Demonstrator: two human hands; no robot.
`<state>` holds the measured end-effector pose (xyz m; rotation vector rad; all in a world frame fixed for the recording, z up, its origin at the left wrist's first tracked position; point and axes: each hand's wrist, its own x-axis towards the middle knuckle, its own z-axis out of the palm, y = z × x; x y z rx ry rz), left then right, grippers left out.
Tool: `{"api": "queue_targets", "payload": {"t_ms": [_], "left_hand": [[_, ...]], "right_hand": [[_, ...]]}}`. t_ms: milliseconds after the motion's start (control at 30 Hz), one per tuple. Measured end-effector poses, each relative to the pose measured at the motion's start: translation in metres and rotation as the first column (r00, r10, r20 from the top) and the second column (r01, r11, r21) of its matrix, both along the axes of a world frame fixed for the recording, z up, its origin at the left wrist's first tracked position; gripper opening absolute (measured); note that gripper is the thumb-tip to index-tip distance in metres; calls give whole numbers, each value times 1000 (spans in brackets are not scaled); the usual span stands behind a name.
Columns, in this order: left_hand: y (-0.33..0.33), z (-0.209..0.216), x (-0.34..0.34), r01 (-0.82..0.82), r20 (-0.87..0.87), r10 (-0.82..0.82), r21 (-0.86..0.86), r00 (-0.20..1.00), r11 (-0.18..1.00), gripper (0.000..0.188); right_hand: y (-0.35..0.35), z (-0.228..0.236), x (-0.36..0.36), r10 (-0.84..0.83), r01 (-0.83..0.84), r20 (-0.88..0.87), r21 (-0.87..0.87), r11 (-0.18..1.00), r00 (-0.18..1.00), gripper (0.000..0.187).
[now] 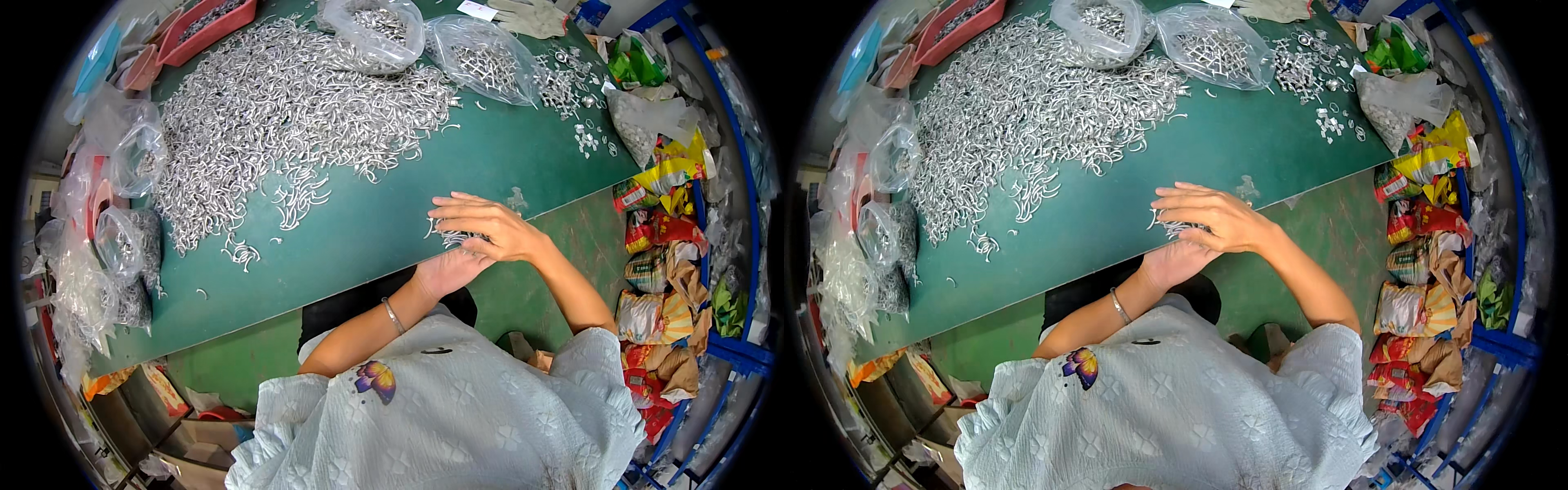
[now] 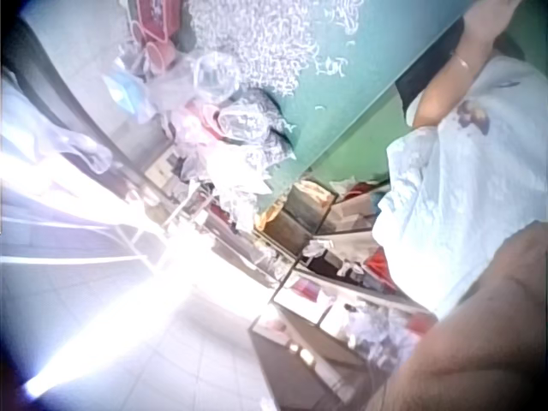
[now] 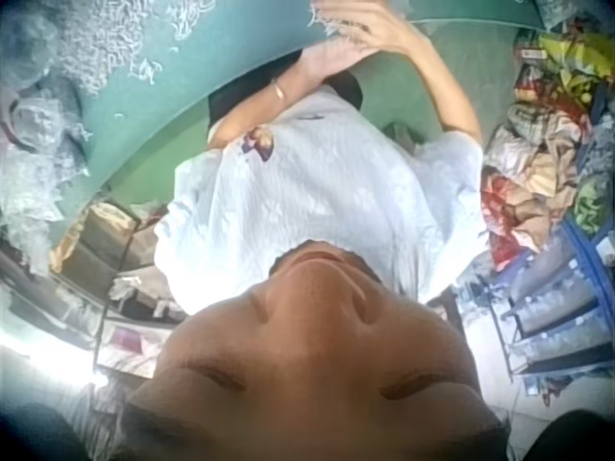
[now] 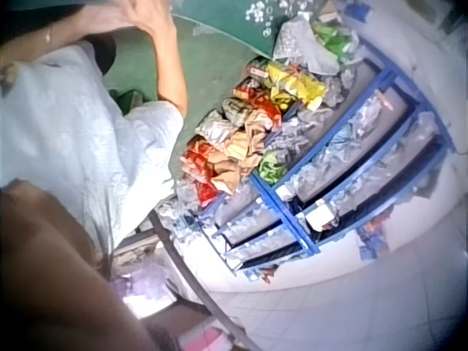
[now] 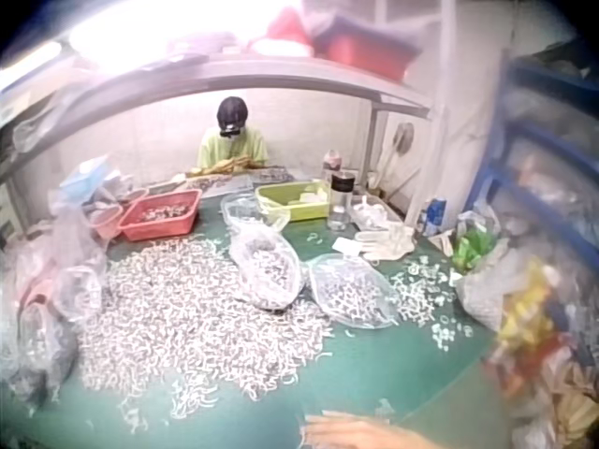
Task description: The person sorts small curved metal fasteners by hand on a green workbench, picking them up individually and placing them into clear plastic bags or separate piles.
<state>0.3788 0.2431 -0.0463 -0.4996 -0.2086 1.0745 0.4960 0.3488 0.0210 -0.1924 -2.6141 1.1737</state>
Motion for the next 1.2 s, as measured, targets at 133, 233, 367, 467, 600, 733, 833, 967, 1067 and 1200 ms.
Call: {"api": "queue_targets", "payload": {"t_ms": [133,233,367,467,600,733,833,967,1067,1200], "left_hand": [[1,-11,3,-35,140,25,70,990,997,44],[1,-13,4,-88,208,54,157,977,984,42],[1,4,-4,59,-22,-62,-112,998,992,42],[-2,-15,-5,133,231,-86,-194,969,972,41],[-6,-53,7,31,71,-28,-38,997,999,40],[-9,-49,7,-16,74,14,25,997,1000,39],[-12,-46,5,-12,20,12,29,1000,999,38],[-13,-55,6,-3,-2,3,90,1000,996,40],[-13,-60,7,0,-10,1,128,1000,992,41],[-15,-71,8,-2,-32,6,151,999,989,42]], "right_hand": [[-5,-8,6,6,-7,-9,-61,998,1000,35],[-5,-12,9,13,-17,-33,-119,993,999,34],[-3,2,-10,6,-7,-28,-35,999,1000,37],[-7,2,-18,74,-74,3,87,993,997,37],[-12,-5,-10,136,-137,13,114,984,991,39],[-16,-9,-8,134,-125,-36,184,975,990,35],[-18,-13,-8,134,-108,-71,292,950,988,35],[-22,-18,-5,132,-83,-105,379,922,986,32],[-25,-17,-2,122,-57,-146,384,922,982,28],[-27,-22,0,141,-58,-188,389,920,972,25]]}}
